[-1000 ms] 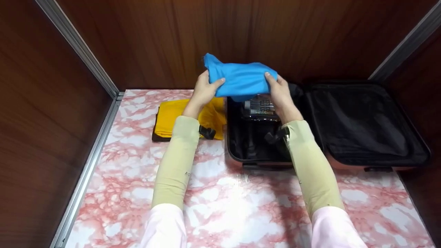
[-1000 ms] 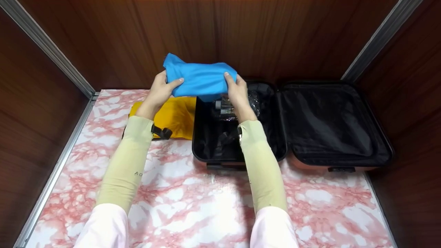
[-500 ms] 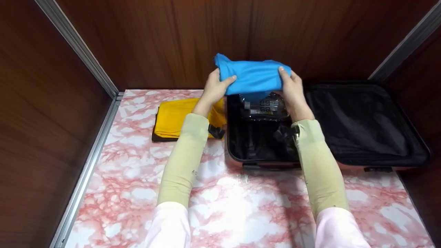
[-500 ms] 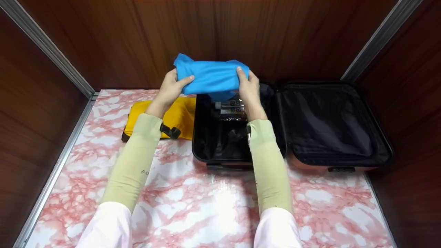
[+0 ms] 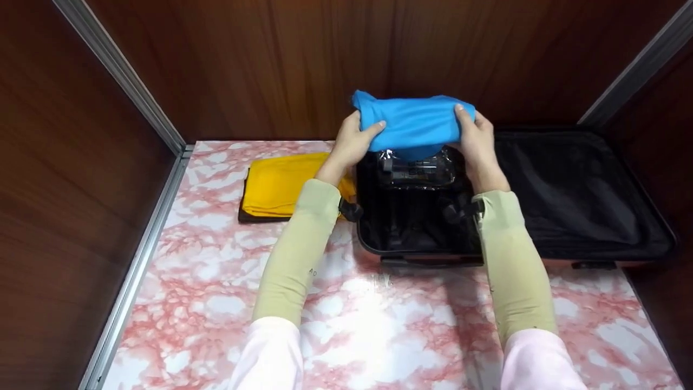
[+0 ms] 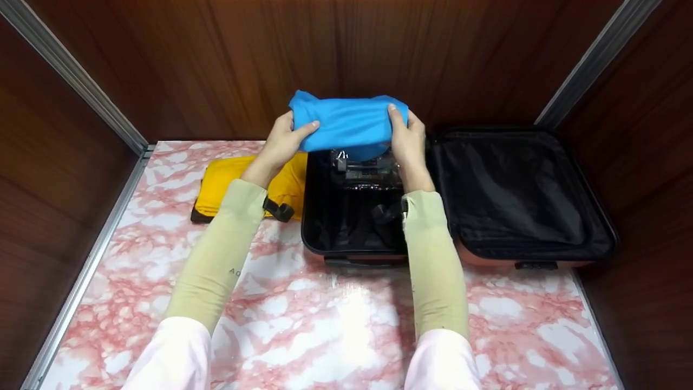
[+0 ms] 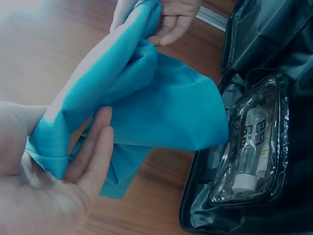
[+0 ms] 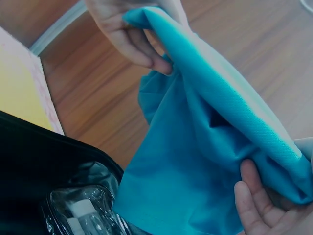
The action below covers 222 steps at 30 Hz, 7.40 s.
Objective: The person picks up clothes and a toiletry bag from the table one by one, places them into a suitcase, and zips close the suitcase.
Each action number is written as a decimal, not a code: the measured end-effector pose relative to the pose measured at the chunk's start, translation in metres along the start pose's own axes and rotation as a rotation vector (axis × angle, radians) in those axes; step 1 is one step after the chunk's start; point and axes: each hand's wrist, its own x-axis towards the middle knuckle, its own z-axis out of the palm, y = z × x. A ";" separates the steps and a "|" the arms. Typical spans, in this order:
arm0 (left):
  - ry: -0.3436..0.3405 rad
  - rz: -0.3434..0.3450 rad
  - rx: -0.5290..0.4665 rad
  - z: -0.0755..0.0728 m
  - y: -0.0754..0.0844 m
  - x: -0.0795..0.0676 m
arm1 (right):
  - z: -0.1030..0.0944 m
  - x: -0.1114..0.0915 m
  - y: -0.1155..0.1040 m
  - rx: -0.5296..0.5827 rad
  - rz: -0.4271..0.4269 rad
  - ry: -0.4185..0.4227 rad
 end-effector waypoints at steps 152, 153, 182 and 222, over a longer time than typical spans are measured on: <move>-0.295 -0.273 1.039 0.073 -0.100 -0.056 | -0.120 -0.067 0.115 -1.172 -0.070 -0.356; -0.291 -0.257 1.045 0.073 -0.100 -0.057 | -0.120 -0.068 0.116 -1.177 -0.077 -0.352; -0.341 -0.173 1.065 0.069 -0.100 -0.058 | -0.120 -0.071 0.122 -1.221 -0.155 -0.271; -0.212 -0.174 0.835 0.063 -0.091 -0.061 | -0.100 -0.072 0.102 -1.059 -0.113 -0.202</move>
